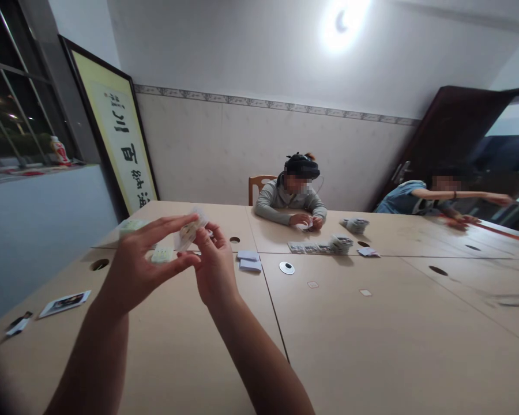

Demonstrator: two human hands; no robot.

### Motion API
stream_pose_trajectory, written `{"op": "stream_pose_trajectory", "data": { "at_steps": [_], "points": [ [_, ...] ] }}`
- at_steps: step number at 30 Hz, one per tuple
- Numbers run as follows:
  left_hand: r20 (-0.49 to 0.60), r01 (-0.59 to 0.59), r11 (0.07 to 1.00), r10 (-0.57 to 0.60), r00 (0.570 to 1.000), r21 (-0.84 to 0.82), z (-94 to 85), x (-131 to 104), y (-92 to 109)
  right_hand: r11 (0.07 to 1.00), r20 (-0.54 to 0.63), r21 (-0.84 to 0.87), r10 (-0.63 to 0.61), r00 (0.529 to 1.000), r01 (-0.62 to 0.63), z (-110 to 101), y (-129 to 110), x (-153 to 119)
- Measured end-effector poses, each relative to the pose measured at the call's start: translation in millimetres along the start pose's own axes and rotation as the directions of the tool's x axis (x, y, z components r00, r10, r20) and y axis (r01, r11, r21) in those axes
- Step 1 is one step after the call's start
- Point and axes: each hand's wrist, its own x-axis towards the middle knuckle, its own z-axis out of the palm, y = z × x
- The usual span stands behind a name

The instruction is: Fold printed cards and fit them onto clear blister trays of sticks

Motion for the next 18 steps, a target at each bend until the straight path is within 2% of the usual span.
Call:
{"op": "stream_pose_trajectory", "data": {
  "at_steps": [4, 8, 13, 18],
  "points": [
    [0.020, -0.054, 0.996, 0.053, 0.998, 0.070, 5.4, 1.0, -4.8, 0.998, 0.049, 0.043, 0.036, 0.998, -0.038, 0.8, 5.5, -0.5],
    [-0.068, -0.051, 0.997, 0.055, 0.996, 0.066, 4.5, 0.9, -9.2, 0.997, 0.009, 0.064, 0.031, 0.999, -0.031, 0.9, 3.6, -3.8],
    [-0.206, 0.099, 0.995, -0.093, 0.974, 0.018, 1.6, -0.1, -8.5, 0.997, -0.043, -0.032, 0.076, 0.996, -0.077, 2.7, 0.9, -8.5],
    [-0.303, 0.193, 0.964, -0.242, 0.922, -0.183, 5.8, -2.4, -12.7, 0.994, -0.085, -0.033, 0.104, 0.991, -0.108, 6.4, 2.6, -7.7]
  ]
}}
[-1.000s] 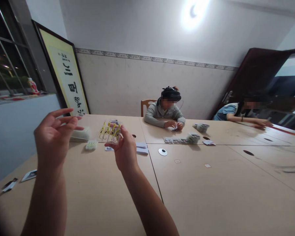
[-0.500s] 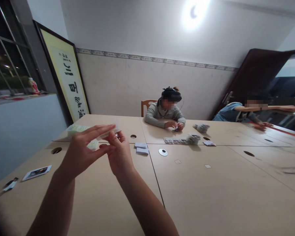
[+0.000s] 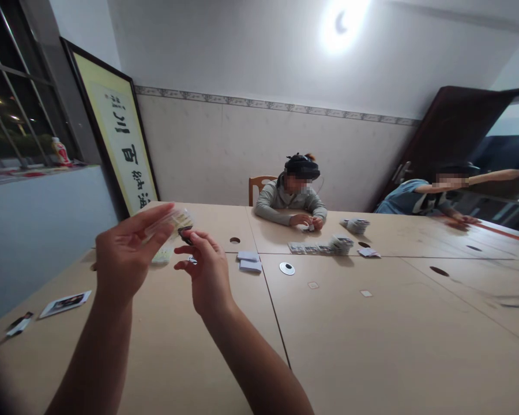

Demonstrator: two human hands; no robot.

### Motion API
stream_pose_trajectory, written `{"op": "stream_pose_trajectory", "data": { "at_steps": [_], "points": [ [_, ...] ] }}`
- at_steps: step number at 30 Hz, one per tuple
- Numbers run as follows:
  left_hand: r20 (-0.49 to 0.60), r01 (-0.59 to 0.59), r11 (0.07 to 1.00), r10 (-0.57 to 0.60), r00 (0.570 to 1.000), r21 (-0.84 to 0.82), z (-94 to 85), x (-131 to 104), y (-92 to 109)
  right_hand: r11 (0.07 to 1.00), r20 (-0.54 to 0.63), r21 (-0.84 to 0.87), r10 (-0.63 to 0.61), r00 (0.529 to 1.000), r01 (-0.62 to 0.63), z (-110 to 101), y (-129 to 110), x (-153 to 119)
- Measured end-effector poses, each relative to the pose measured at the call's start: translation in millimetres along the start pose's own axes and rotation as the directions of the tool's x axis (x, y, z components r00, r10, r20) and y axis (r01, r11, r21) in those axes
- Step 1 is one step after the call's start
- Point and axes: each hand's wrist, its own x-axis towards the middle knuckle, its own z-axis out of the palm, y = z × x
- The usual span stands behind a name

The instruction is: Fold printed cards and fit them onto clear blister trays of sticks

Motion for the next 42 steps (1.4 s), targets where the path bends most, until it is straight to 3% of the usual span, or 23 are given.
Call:
{"op": "stream_pose_trajectory", "data": {
  "at_steps": [3, 11, 17, 20, 25, 31, 36, 42],
  "points": [
    [-0.070, 0.043, 0.995, -0.049, 0.996, -0.085, 1.8, 0.3, -3.5, 1.000, -0.020, -0.004, 0.005, 1.000, -0.005, -0.7, 0.6, 1.9],
    [-0.136, 0.143, 0.964, -0.177, 0.975, -0.226, 2.3, 6.7, -4.5, 0.999, -0.058, -0.003, 0.041, 0.997, -0.041, -3.6, 1.2, 5.5],
    [-0.145, 0.178, 0.960, -0.212, 0.966, -0.216, 2.0, 7.9, -5.9, 0.994, -0.077, 0.045, 0.106, 0.991, -0.102, -4.5, 0.2, 5.4],
    [-0.150, 0.140, 0.976, -0.166, 0.975, -0.168, 3.3, 7.4, -8.6, 0.989, -0.097, 0.054, 0.145, 0.985, -0.140, -5.3, 1.5, 6.2],
    [-0.013, 0.028, 0.999, -0.028, 1.000, -0.019, 2.5, 6.7, -9.7, 0.987, -0.120, 0.085, 0.144, 0.982, -0.134, -7.3, -0.7, 7.2],
    [0.203, 0.000, 0.994, -0.022, 0.979, 0.108, -2.9, 9.3, -10.0, 0.993, -0.203, 0.102, 0.083, 0.976, -0.063, -6.2, -9.6, 6.1],
    [0.213, -0.007, 0.980, -0.036, 0.976, 0.197, -0.9, 10.2, -17.5, 0.998, -0.234, 0.056, 0.025, 0.972, -0.012, -4.9, -10.1, 6.4],
    [0.171, 0.083, 0.994, -0.094, 0.981, 0.072, 5.2, 7.8, -27.7, 0.999, -0.185, 0.054, 0.012, 0.983, -0.002, -9.8, -6.4, 10.1]
  ]
}}
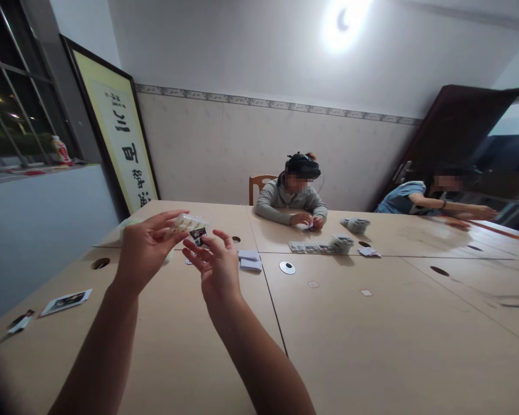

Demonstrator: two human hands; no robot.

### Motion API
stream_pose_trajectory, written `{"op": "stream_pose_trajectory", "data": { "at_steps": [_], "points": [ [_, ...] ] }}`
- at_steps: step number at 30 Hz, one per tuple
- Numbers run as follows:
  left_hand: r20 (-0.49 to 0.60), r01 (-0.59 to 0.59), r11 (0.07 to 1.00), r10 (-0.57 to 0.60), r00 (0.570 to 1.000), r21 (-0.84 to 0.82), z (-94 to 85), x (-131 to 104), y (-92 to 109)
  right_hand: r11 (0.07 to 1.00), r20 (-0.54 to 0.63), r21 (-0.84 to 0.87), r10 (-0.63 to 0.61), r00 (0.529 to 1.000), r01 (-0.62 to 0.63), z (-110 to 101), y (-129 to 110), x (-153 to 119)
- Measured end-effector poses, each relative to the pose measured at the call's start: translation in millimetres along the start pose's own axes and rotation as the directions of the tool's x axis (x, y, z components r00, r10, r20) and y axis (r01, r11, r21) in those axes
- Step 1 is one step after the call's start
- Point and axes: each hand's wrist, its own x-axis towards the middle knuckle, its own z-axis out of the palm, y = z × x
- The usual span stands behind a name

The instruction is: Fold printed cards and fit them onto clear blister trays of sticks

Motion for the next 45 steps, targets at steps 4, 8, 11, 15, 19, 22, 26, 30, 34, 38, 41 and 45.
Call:
{"op": "stream_pose_trajectory", "data": {
  "at_steps": [4, 8, 11, 15, 19, 22, 26, 30, 34, 38, 41, 45],
  "points": [
    [-0.028, 0.062, 0.997, -0.063, 0.998, -0.041, 1.1, 0.6, -1.6, 1.000, 0.010, -0.021, 0.005, 1.000, -0.004, -0.1, 1.1, -0.9],
    [-0.039, 0.129, 0.990, -0.131, 0.991, -0.057, 0.5, 1.3, 0.3, 0.999, -0.016, -0.033, 0.004, 1.000, -0.004, 4.2, 1.5, -3.9],
    [-0.055, 0.167, 0.984, -0.171, 0.984, -0.059, 1.5, 1.2, 1.3, 0.999, -0.034, -0.038, -0.032, 0.999, 0.031, 6.9, 4.4, -4.8],
    [-0.063, 0.198, 0.979, -0.201, 0.978, -0.038, 1.8, 2.5, -1.4, 0.994, -0.019, -0.071, -0.086, 0.996, 0.084, 6.7, 11.4, -4.9],
    [-0.187, 0.170, 0.970, -0.137, 0.973, 0.172, -8.2, 6.8, -9.9, 0.979, -0.006, -0.114, -0.169, 0.986, 0.168, 4.1, 10.2, -7.1],
    [-0.244, 0.174, 0.951, -0.111, 0.963, 0.254, -16.1, 7.5, -12.8, 0.932, 0.019, -0.123, -0.342, 0.939, 0.342, 0.7, -0.9, -9.1],
    [-0.197, 0.066, 0.973, -0.022, 0.980, 0.222, -11.4, 2.7, -2.5, 0.847, 0.048, -0.155, -0.508, 0.860, 0.509, -2.4, -14.6, -9.4],
    [-0.232, -0.056, 0.959, 0.124, 0.965, 0.279, 1.1, -1.7, 10.2, 0.866, 0.118, -0.168, -0.457, 0.881, 0.472, -0.2, -12.3, -10.1],
    [-0.144, -0.273, 0.896, 0.340, 0.929, 0.350, 11.1, -4.5, 15.4, 0.897, 0.183, -0.147, -0.390, 0.903, 0.417, 3.6, -6.6, -12.0],
    [0.030, -0.443, 0.822, 0.464, 0.885, 0.358, 17.5, -6.7, 20.3, 0.863, 0.135, -0.132, -0.472, 0.871, 0.488, 4.2, -10.0, -12.9],
    [0.102, -0.498, 0.807, 0.493, 0.864, 0.316, 16.1, -7.1, 22.8, 0.847, 0.091, -0.131, -0.508, 0.857, 0.516, 3.1, -14.4, -12.3],
    [0.054, -0.415, 0.875, 0.416, 0.908, 0.249, 7.3, -5.2, 20.3, 0.826, 0.104, -0.144, -0.534, 0.839, 0.544, 1.2, -18.0, -10.1]
  ]
}}
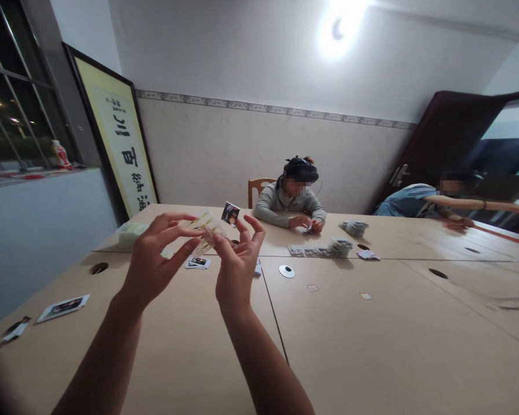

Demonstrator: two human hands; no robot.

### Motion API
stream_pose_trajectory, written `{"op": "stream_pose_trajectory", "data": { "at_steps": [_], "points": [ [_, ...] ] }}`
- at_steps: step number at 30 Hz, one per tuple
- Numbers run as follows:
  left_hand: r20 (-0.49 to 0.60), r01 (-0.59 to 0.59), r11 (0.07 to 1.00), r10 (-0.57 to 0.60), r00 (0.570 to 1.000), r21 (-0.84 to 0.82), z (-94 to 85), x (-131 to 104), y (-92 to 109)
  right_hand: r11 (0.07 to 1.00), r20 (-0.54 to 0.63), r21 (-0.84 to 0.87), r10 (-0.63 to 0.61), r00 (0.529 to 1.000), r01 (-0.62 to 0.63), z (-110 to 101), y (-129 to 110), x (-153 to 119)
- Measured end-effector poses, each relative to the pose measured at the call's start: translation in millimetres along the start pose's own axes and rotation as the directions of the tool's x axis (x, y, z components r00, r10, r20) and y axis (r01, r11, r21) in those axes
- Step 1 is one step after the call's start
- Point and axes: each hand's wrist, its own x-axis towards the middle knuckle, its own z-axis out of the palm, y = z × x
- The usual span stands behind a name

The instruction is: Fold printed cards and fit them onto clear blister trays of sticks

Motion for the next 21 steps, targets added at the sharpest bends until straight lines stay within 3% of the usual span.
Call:
{"op": "stream_pose_trajectory", "data": {
  "at_steps": [4, 8, 11, 12, 14, 17, 21],
  "points": [
    [0.003, 0.279, 0.920, -0.289, 0.957, -0.276, -6.9, -0.2, -7.4, 0.998, 0.090, -0.066, -0.013, 0.996, 0.019, -2.4, -3.3, 2.4],
    [0.186, 0.543, 0.626, -0.544, 0.818, -0.560, -12.1, 1.1, -9.7, 0.989, 0.246, -0.147, 0.023, 0.969, 0.014, -6.3, -10.8, 5.2],
    [0.318, 0.630, 0.474, -0.582, 0.748, -0.615, -13.4, 3.1, -9.0, 0.972, 0.336, -0.235, 0.072, 0.939, 0.009, -12.5, -17.4, 12.0],
    [0.316, 0.633, 0.467, -0.590, 0.743, -0.618, -12.9, 3.6, -9.1, 0.960, 0.360, -0.278, 0.085, 0.929, 0.020, -15.5, -19.7, 15.6],
    [0.203, 0.599, 0.524, -0.626, 0.753, -0.606, -10.6, 4.0, -10.6, 0.931, 0.366, -0.355, 0.054, 0.929, 0.085, -22.4, -24.4, 23.9],
    [0.024, 0.551, 0.605, -0.660, 0.751, -0.575, -6.5, 3.0, -15.9, 0.894, 0.289, -0.384, -0.119, 0.950, 0.229, -31.8, -31.0, 33.5],
    [0.117, 0.583, 0.559, -0.656, 0.746, -0.589, -4.3, 1.1, -20.0, 0.861, 0.215, -0.349, -0.312, 0.925, 0.371, -34.5, -35.4, 31.4]
  ]
}}
